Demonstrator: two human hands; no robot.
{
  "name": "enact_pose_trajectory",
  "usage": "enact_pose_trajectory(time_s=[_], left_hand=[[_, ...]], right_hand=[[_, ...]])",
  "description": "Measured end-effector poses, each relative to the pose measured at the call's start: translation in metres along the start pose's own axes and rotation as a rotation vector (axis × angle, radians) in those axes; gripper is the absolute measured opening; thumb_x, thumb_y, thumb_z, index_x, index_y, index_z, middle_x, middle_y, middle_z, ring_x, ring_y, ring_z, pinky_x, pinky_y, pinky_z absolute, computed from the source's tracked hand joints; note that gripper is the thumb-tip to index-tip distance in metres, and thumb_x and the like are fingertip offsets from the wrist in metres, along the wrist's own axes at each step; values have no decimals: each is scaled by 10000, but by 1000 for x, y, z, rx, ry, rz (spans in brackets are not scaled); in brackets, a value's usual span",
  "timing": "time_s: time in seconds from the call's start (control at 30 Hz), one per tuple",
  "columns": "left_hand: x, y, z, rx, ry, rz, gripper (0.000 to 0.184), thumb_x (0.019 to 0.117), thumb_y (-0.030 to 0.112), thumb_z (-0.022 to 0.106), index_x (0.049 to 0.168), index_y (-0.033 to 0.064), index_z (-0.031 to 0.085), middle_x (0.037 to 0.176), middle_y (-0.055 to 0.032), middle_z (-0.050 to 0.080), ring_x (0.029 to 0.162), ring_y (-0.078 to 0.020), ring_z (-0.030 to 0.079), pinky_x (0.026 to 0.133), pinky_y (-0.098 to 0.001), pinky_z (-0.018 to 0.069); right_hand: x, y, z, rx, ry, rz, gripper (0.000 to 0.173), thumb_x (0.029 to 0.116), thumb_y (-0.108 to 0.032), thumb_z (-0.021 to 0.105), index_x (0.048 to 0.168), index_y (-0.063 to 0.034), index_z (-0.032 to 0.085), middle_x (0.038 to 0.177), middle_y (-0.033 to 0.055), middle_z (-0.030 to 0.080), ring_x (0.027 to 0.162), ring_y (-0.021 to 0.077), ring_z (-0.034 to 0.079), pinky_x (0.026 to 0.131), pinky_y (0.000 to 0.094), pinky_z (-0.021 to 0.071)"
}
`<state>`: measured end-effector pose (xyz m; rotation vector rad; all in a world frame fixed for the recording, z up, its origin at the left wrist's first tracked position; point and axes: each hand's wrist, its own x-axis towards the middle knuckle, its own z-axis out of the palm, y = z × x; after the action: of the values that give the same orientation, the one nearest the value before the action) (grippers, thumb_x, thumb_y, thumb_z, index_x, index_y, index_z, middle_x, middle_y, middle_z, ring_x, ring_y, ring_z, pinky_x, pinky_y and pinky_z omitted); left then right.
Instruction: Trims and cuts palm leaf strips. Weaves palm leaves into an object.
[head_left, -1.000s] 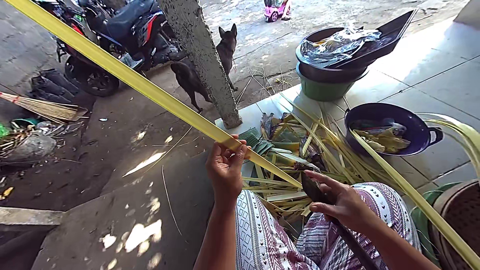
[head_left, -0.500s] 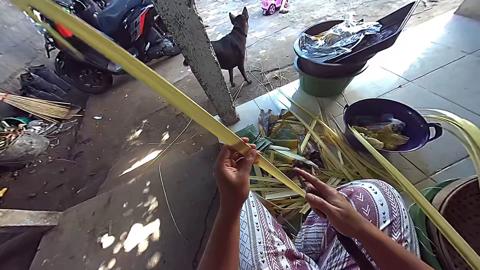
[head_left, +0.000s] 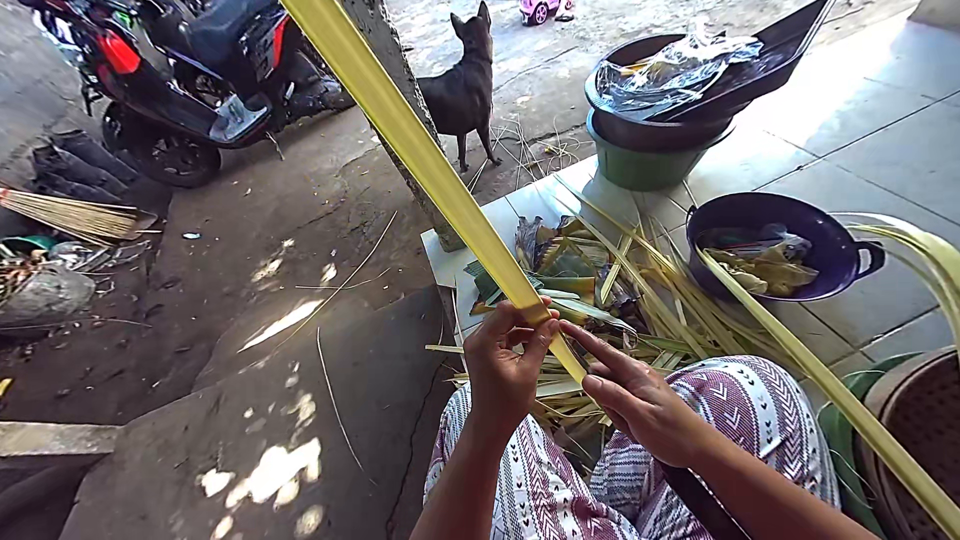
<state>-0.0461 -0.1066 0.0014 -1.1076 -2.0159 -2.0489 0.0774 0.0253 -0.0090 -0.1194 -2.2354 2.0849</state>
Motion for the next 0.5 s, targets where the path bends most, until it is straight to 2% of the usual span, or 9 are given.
enact_pose_trajectory(time_s=[0.37, 0.5], left_hand=[[-5, -1, 4, 33, 39, 64, 196, 871, -54, 700, 1057, -10, 655, 989, -5, 744, 855, -45, 727, 785, -233, 626], [-8, -5, 6, 79, 77, 120, 172, 875, -26, 712, 1038, -17, 660, 984, -9, 749, 857, -31, 724, 783, -217, 620]], right_hand=[[-3, -3, 6, 45, 48, 27, 618, 1034, -397, 501, 1582, -138, 378, 707, -140, 482, 524, -61, 419, 465, 123, 381], [-3, -6, 9, -18, 64, 28, 613, 1044, -412, 487, 1579, -128, 389, 723, -134, 513, 532, -66, 410, 480, 121, 367]])
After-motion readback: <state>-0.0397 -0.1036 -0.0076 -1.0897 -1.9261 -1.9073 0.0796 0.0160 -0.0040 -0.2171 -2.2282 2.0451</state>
